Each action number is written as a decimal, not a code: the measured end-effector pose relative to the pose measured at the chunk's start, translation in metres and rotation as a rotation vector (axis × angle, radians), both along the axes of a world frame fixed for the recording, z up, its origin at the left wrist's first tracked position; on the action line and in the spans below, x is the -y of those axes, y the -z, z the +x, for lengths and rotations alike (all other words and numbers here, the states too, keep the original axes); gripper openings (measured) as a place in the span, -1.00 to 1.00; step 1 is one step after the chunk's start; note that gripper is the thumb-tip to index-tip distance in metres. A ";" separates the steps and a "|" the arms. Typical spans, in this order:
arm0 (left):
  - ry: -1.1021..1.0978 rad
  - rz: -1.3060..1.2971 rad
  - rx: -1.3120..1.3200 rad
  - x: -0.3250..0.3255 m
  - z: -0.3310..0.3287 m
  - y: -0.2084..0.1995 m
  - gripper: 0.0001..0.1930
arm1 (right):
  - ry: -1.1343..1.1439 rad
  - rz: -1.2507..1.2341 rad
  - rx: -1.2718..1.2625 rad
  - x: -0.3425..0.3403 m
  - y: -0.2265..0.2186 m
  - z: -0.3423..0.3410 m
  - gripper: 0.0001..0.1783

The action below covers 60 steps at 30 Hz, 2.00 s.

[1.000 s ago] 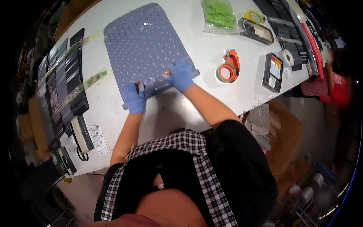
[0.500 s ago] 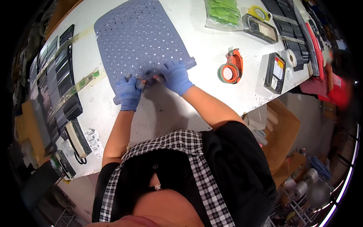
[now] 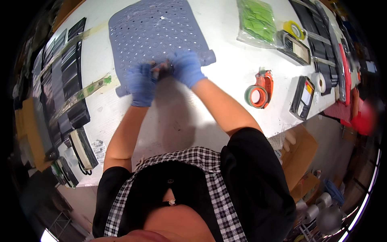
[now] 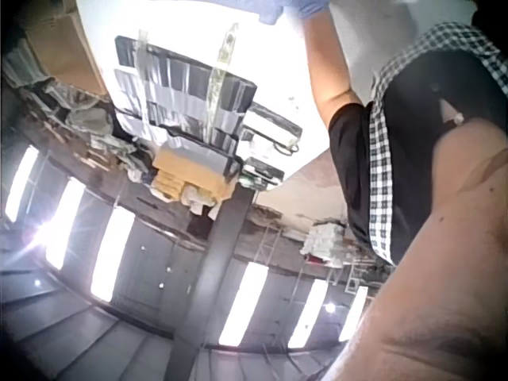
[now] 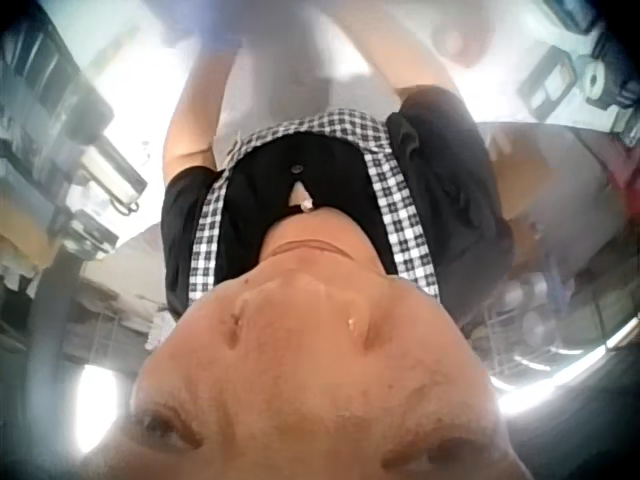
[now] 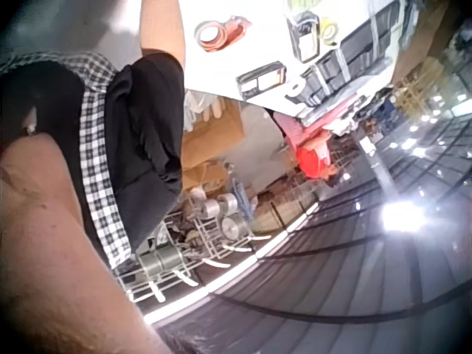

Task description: The person folds a blue foam mat, wraps it in a clear plastic bag, and places it into a black shipping bag. They seal the bag with tape and attach a shipping label before placing it in a cardboard box. The person repeats this process with a second, beige foam mat.

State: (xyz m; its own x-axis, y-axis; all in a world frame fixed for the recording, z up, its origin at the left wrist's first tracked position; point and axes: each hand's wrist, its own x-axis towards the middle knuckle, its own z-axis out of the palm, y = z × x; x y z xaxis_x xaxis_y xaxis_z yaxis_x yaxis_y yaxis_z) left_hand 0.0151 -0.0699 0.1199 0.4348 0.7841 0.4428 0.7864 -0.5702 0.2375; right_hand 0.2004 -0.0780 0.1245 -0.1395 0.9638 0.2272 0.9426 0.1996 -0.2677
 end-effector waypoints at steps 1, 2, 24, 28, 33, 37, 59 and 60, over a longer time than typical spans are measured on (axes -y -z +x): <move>0.009 0.048 0.036 0.006 0.002 0.004 -0.73 | -0.011 -0.092 0.027 -0.021 -0.005 0.001 -0.69; 0.032 0.114 0.055 0.004 0.004 0.008 -0.72 | -0.020 -0.178 0.052 -0.037 -0.008 -0.001 -0.69; 0.146 -0.099 -0.167 -0.012 -0.028 -0.027 -0.46 | -0.301 -0.506 0.202 -0.026 -0.059 -0.003 -0.49; 0.106 -0.173 -0.180 0.103 -0.064 -0.066 -0.42 | -0.228 -0.412 0.155 0.104 -0.035 -0.015 -0.57; -0.267 -0.181 0.346 0.123 -0.105 0.001 -0.53 | -0.210 0.037 -0.083 0.112 -0.028 -0.016 -0.48; -0.357 -0.312 0.447 0.122 -0.110 0.008 -0.48 | 0.360 0.235 0.024 0.125 -0.043 0.021 -0.46; 0.112 0.004 -0.192 0.023 -0.029 -0.044 -0.30 | 0.030 -0.260 -0.009 -0.014 -0.048 -0.011 -0.55; 0.090 -0.137 -0.249 0.005 -0.023 -0.046 -0.29 | 0.035 -0.048 -0.014 -0.019 -0.048 -0.009 -0.52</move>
State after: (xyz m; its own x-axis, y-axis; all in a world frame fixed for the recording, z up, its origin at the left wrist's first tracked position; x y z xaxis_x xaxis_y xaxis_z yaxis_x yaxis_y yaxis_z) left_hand -0.0077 -0.0750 0.1657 0.5876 0.7824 0.2063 0.7777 -0.6165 0.1228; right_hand 0.1909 -0.0594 0.1722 -0.1026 0.9780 0.1819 0.9449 0.1530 -0.2896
